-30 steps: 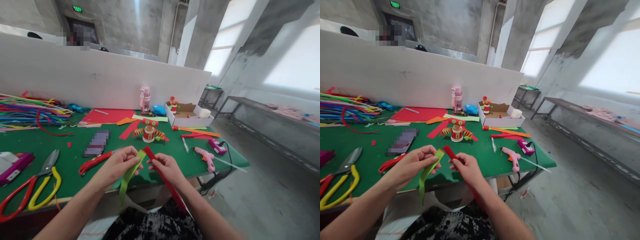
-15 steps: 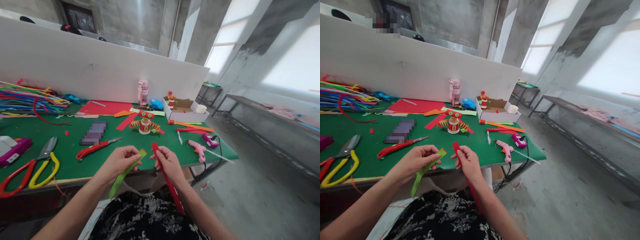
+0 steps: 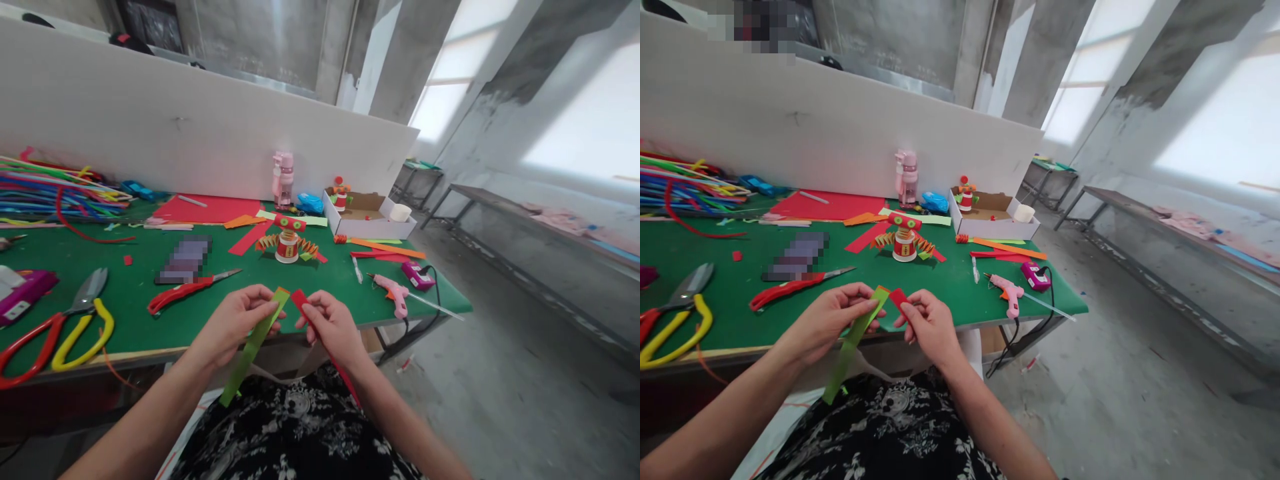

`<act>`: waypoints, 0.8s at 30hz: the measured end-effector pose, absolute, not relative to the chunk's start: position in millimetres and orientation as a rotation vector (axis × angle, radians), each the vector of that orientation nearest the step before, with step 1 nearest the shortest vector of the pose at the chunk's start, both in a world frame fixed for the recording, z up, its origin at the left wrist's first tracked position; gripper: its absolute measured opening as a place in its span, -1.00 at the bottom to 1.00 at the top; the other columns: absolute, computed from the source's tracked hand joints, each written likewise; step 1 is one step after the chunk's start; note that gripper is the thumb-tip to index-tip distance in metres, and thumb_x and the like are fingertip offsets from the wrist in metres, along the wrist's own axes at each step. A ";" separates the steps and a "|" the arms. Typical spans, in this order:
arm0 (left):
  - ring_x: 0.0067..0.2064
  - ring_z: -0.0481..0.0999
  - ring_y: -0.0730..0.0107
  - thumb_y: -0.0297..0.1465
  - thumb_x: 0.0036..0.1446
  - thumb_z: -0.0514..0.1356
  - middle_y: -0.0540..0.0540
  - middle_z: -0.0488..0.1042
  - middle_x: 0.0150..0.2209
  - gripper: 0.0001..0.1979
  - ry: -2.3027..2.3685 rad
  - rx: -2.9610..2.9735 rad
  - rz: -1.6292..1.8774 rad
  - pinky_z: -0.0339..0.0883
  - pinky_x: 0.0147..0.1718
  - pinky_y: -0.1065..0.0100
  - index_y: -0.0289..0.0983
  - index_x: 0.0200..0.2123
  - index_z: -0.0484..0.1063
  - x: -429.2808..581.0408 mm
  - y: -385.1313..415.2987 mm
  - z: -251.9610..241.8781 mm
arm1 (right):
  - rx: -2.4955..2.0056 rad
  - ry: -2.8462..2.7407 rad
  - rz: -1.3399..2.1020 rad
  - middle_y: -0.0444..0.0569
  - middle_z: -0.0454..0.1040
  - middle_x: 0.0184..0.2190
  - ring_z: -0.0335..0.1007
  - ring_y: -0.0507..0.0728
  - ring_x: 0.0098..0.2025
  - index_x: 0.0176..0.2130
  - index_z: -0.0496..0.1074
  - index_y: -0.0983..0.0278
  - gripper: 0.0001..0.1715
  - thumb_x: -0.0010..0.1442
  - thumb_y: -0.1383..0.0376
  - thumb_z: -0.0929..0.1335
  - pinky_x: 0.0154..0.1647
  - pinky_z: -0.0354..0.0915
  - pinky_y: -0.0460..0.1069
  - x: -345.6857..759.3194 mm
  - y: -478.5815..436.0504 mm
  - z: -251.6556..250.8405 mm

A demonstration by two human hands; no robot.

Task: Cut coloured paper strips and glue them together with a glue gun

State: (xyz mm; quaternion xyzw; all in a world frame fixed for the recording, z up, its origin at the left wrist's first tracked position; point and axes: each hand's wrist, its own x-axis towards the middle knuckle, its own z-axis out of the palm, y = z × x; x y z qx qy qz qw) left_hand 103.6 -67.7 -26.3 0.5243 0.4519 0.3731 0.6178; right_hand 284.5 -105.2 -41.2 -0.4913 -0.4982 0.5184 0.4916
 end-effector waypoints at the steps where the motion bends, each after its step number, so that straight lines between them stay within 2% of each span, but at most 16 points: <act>1: -0.47 0.47 0.38 0.00 -0.29 0.43 0.02 0.51 -0.51 -0.53 1.046 1.209 0.893 0.34 -0.44 0.37 -0.23 -0.47 0.44 102.6 -66.3 -27.7 | -1.193 -1.172 1.234 -0.22 0.46 -0.57 0.15 -0.09 -0.70 -0.34 0.34 0.22 -0.62 0.06 0.00 0.44 -0.68 0.09 -0.15 286.0 -103.7 -39.7; 4: -0.45 0.39 0.43 -0.06 -0.29 0.45 0.05 0.47 -0.52 -0.59 1.051 1.229 0.998 0.26 -0.45 0.41 -0.23 -0.50 0.47 105.1 -64.6 -28.8 | -1.197 -1.121 1.262 -0.26 0.40 -0.57 0.06 -0.11 -0.70 -0.30 0.42 0.24 -0.59 -0.07 0.09 0.53 -0.70 0.01 -0.14 284.0 -97.7 -33.8; 6: -0.42 0.39 0.39 -0.05 -0.28 0.44 0.02 0.49 -0.50 -0.60 1.051 1.226 1.074 0.28 -0.41 0.38 -0.23 -0.51 0.49 111.7 -65.8 -26.8 | -1.198 -1.139 1.296 -0.29 0.33 -0.62 0.02 -0.10 -0.70 -0.27 0.47 0.25 -0.55 -0.14 0.11 0.56 -0.70 -0.03 -0.13 275.7 -92.5 -31.1; 10: -0.39 0.39 0.37 0.01 -0.24 0.39 -0.02 0.49 -0.48 -0.58 1.070 1.225 1.213 0.31 -0.36 0.35 -0.23 -0.50 0.51 119.0 -65.0 -20.9 | -1.138 -1.120 1.280 -0.34 0.14 -0.72 -0.10 -0.11 -0.69 -0.35 0.48 0.28 -0.56 -0.14 0.06 0.56 -0.70 -0.14 -0.13 255.4 -79.7 -32.4; 12: -0.43 0.36 0.40 0.05 -0.14 0.32 -0.02 0.47 -0.47 -0.54 1.090 1.249 1.237 0.30 -0.39 0.36 -0.24 -0.42 0.54 108.3 -62.0 -19.2 | -1.109 -1.075 1.271 -0.34 0.11 -0.72 -0.11 -0.11 -0.69 -0.40 0.44 0.27 -0.56 -0.13 0.03 0.55 -0.69 -0.14 -0.12 255.2 -71.4 -30.2; 15: -0.40 0.38 0.42 0.02 0.02 0.24 -0.02 0.49 -0.38 -0.52 1.160 1.302 1.277 0.31 -0.36 0.37 -0.23 -0.17 0.55 68.7 -59.7 -19.3 | -1.121 -1.073 1.193 -0.33 0.11 -0.72 -0.11 -0.10 -0.70 -0.42 0.41 0.25 -0.55 -0.13 0.00 0.54 -0.69 -0.14 -0.10 275.8 -58.6 -7.3; 17: -0.38 0.36 0.44 -0.09 0.04 0.29 0.02 0.48 -0.38 -0.60 1.271 1.331 1.321 0.28 -0.33 0.40 -0.21 -0.13 0.53 32.8 -60.7 -21.4 | -1.137 -1.244 1.042 -0.29 0.16 -0.67 -0.06 -0.08 -0.66 -0.41 0.43 0.24 -0.60 -0.10 0.04 0.53 -0.65 -0.10 -0.10 295.7 -52.5 23.9; 18: -0.38 0.35 0.44 -0.13 0.05 0.29 0.05 0.47 -0.41 -0.66 1.334 1.345 1.339 0.26 -0.32 0.41 -0.20 -0.17 0.53 14.5 -62.0 -22.6 | -1.132 -1.396 0.918 -0.26 0.20 -0.63 -0.01 -0.07 -0.61 -0.40 0.44 0.25 -0.66 -0.05 0.09 0.52 -0.60 -0.04 -0.09 303.7 -50.1 42.2; 21: -0.35 0.37 0.41 -0.20 0.09 0.24 0.08 0.46 -0.43 -0.74 1.533 1.403 1.323 0.25 -0.28 0.41 -0.17 -0.18 0.51 -33.5 -68.0 -24.5 | -1.101 -1.993 0.651 -0.23 0.22 -0.58 0.05 -0.04 -0.50 -0.50 0.42 0.26 -0.76 0.08 0.20 0.46 -0.46 0.01 -0.08 308.2 -41.0 87.2; 24: -0.37 0.38 0.35 -0.21 0.05 0.23 0.07 0.47 -0.43 -0.78 1.847 1.574 1.156 0.17 -0.34 0.40 -0.14 -0.23 0.51 -68.0 -73.0 -22.2 | -0.983 -2.487 0.663 -0.24 0.22 -0.58 0.07 -0.04 -0.48 -0.55 0.38 0.27 -0.71 0.17 0.27 0.40 -0.41 0.00 -0.08 283.0 -24.0 87.2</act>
